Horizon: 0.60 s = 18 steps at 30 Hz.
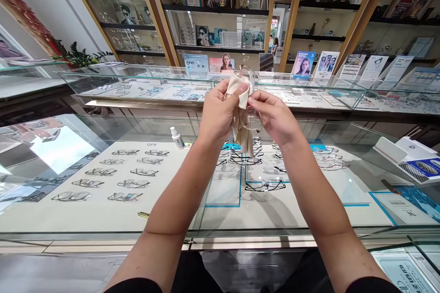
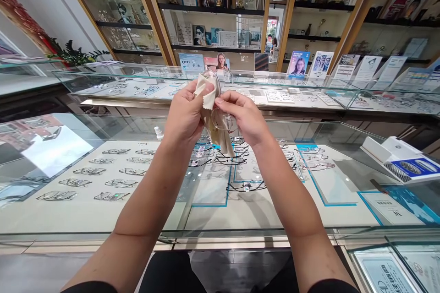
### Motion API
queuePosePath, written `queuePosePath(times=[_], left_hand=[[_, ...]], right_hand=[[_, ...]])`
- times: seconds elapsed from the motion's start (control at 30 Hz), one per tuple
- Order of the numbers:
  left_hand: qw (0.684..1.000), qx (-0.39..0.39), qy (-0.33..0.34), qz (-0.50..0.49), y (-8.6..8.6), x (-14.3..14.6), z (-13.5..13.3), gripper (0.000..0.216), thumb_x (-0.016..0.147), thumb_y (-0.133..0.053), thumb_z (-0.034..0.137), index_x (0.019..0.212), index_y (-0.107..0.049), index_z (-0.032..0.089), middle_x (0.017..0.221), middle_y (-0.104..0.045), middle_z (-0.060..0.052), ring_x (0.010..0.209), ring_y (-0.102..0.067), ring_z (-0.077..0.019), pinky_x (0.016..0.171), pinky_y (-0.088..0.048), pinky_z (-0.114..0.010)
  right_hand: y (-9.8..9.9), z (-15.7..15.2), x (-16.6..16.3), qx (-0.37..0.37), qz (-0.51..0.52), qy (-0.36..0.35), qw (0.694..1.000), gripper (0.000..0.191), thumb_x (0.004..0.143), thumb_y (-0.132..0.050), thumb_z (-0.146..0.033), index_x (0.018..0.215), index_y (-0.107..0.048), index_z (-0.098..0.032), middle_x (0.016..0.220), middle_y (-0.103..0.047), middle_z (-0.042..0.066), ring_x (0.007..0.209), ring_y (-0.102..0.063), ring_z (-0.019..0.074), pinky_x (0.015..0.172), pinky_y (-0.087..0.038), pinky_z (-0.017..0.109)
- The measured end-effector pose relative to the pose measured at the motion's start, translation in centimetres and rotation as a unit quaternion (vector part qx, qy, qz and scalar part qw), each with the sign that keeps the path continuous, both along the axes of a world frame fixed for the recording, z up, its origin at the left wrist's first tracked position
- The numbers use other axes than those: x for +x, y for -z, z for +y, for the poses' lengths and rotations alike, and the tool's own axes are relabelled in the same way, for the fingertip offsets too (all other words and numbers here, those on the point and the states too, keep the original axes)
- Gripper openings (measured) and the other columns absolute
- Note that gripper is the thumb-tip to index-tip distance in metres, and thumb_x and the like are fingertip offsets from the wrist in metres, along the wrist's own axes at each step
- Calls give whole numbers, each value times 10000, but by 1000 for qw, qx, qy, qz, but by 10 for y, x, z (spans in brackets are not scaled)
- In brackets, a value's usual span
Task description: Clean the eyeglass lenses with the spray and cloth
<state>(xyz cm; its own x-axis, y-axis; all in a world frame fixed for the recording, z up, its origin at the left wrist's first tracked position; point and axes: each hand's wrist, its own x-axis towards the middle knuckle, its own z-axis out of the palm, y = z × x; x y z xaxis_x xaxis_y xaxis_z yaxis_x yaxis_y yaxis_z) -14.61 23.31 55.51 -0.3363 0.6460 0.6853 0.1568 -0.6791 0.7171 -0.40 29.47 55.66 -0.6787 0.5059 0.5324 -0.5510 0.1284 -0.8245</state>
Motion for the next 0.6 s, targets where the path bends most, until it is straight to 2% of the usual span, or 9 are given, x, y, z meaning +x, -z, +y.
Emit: queuePosePath(times=[0.23,0.4,0.5,0.6], left_hand=[[997,47,-66,16,5,2,4,586,825,-904,663,1127,-572,286,938,-679,-26,791,-690,-168,663,-541,-296],[991,75,-104,36,0,7,0,448,962,-723,713,1037,-642,278,1001,-707,-62,934,-714,-203,758,-573,-327],[993,62,-92,28,-1,6,-1,485,914,-779,721,1098,-643,293,945,-718,-46,852,-722,-195,721,-568,-323],[998,29,-50,13,0,0,-1,581,849,-864,693,1199,-616,301,889,-728,-26,745,-720,-190,655,-544,-316]], right_hand=[[0,0,-1,-14,-7,11,1000,300,804,-908,-444,745,-685,-253,817,-659,-13,833,-586,181,841,-515,341],[-1,3,-1,-21,-1,4,1000,317,790,-921,-464,757,-685,-256,826,-670,-12,822,-587,179,830,-507,338],[-2,4,1,-13,-9,8,1000,338,789,-927,-491,764,-683,-259,836,-669,-8,840,-593,184,839,-513,340],[-3,5,3,0,-17,4,1000,353,787,-936,-511,771,-689,-259,830,-660,-8,838,-588,186,844,-520,343]])
